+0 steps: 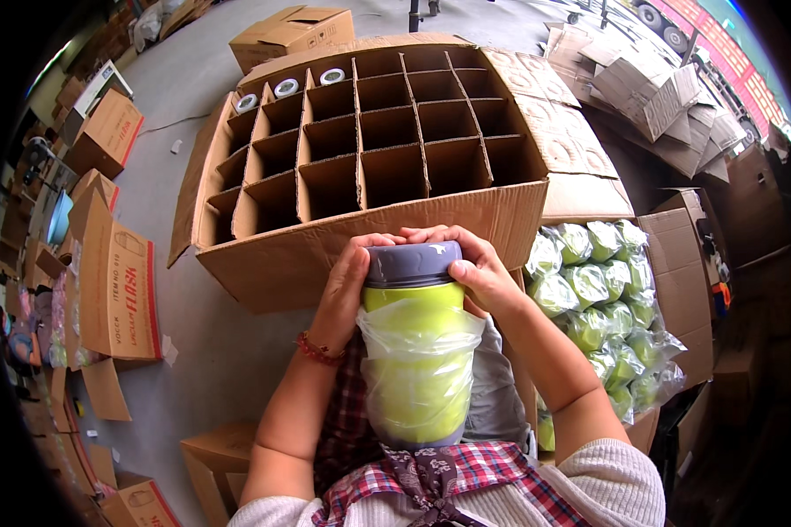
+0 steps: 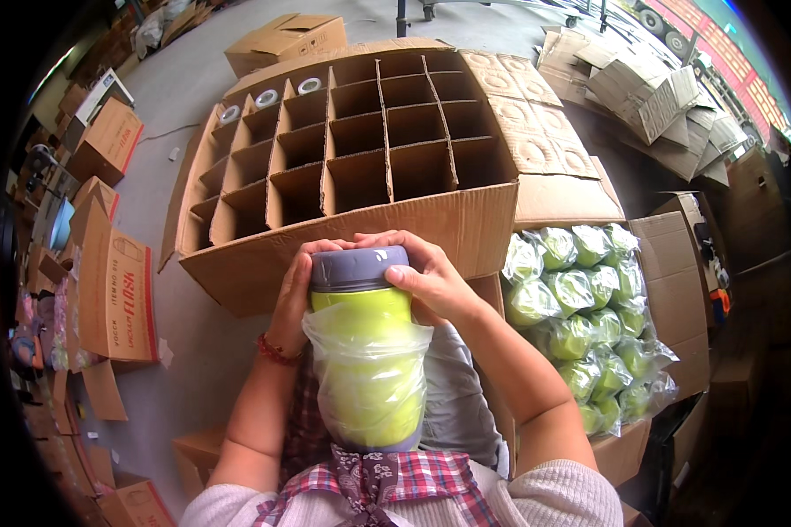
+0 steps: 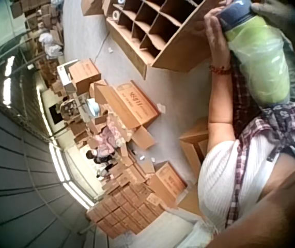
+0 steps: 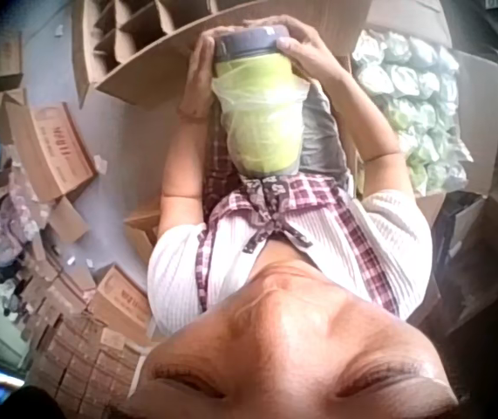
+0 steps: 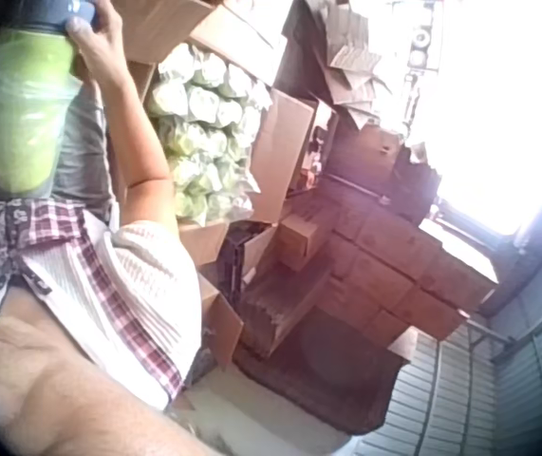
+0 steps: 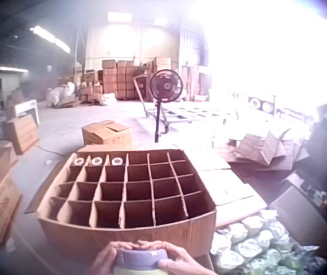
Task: The person assembles water bottles by picking up a bottle wrapped in plastic, attaching a grey lid, and screwing it on tightly. They then place the assembled bottle into a cardboard box with dividers. This process is repeated multiple times.
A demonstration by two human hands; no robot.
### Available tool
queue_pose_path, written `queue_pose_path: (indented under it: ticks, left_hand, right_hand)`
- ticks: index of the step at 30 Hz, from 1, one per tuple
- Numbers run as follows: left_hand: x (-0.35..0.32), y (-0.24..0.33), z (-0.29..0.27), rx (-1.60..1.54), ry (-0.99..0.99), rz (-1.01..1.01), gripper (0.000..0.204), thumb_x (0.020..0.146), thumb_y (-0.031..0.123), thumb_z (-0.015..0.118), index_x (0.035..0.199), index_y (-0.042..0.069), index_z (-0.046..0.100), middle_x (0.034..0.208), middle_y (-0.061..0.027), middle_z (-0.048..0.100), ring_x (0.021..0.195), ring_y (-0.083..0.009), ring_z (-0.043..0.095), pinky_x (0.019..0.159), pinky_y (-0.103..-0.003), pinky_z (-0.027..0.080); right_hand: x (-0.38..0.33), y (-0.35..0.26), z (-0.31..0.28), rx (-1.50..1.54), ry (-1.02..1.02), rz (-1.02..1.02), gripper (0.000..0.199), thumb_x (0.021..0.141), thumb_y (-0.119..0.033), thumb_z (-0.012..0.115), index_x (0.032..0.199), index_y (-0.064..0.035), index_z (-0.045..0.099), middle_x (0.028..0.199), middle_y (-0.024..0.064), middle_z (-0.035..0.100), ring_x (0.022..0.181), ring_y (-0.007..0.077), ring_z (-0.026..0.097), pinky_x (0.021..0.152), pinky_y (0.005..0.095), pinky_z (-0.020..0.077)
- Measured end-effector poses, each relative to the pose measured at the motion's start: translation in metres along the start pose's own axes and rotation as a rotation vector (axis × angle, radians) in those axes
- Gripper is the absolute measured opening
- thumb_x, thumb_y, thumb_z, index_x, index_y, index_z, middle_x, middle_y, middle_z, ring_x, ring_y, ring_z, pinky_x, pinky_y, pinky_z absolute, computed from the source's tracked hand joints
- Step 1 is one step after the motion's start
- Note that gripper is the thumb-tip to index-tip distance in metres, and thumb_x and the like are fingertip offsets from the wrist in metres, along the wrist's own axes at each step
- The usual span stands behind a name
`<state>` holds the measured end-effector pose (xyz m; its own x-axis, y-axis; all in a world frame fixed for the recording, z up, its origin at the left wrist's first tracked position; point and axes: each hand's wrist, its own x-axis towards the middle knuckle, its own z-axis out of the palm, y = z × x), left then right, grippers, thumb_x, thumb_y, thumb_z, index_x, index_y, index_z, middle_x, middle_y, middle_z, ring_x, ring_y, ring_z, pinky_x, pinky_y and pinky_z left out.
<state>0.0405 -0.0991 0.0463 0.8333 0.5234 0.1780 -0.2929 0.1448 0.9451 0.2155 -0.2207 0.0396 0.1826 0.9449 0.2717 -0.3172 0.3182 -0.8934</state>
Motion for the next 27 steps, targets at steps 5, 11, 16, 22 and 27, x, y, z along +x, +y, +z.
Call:
queue_pose_path:
  ticks: [5, 11, 16, 22, 27]
  left_hand:
    - [-0.007, 0.001, -0.007, -0.012, -0.024, -0.031, 0.046, 0.104, 0.04, 0.035, 0.123, 0.003, 0.055, 0.124, -0.0092, 0.058, 0.115, -0.0162, 0.054, 0.1, -0.031, 0.041]
    - [-0.002, 0.025, -0.018, 0.227, 0.04, 0.001, 0.038, 0.104, 0.031, 0.043, 0.12, 0.002, 0.061, 0.121, -0.0085, 0.062, 0.112, -0.0156, 0.057, 0.097, -0.029, 0.044]
    - [0.014, 0.062, 0.026, 0.64, 0.036, 0.321, 0.025, 0.097, 0.023, 0.057, 0.109, 0.002, 0.064, 0.104, -0.0123, 0.065, 0.098, -0.0237, 0.062, 0.088, -0.033, 0.048]
    - [0.002, 0.011, -0.014, 0.067, -0.012, 0.186, 0.021, 0.098, 0.016, 0.054, 0.102, 0.002, 0.069, 0.114, -0.0079, 0.065, 0.116, -0.02, 0.054, 0.102, -0.035, 0.041]
    - [-0.002, 0.019, -0.025, -0.132, 0.028, -0.053, 0.034, 0.103, 0.028, 0.044, 0.107, 0.0, 0.063, 0.112, -0.0086, 0.064, 0.101, -0.0161, 0.06, 0.09, -0.03, 0.049]
  right_hand:
    - [-0.006, -0.025, 0.018, -0.168, 0.07, 0.18, 0.052, 0.085, -0.039, 0.072, 0.116, -0.0001, 0.058, 0.116, 0.0099, 0.06, 0.119, 0.025, 0.054, 0.106, 0.0396, 0.0367]
    - [0.023, -0.067, 0.067, -1.514, 0.015, -0.06, 0.033, 0.079, -0.028, 0.074, 0.098, -0.0018, 0.068, 0.088, 0.0174, 0.063, 0.083, 0.0301, 0.06, 0.082, 0.0361, 0.0454]
    - [0.03, -0.028, 0.019, -0.147, -0.06, 0.193, 0.038, 0.098, -0.031, 0.053, 0.119, -0.0004, 0.061, 0.116, 0.0095, 0.063, 0.107, 0.0169, 0.057, 0.096, 0.0313, 0.0425]
    - [0.02, -0.063, 0.058, -1.016, 0.06, 0.245, 0.048, 0.095, -0.045, 0.052, 0.12, -0.0039, 0.058, 0.109, 0.024, 0.065, 0.098, 0.0339, 0.066, 0.084, 0.0399, 0.0514]
    - [0.033, -0.075, 0.068, -1.283, 0.141, 0.167, 0.049, 0.093, -0.047, 0.054, 0.116, -0.0046, 0.059, 0.093, 0.0209, 0.069, 0.084, 0.0356, 0.068, 0.073, 0.0407, 0.0536]
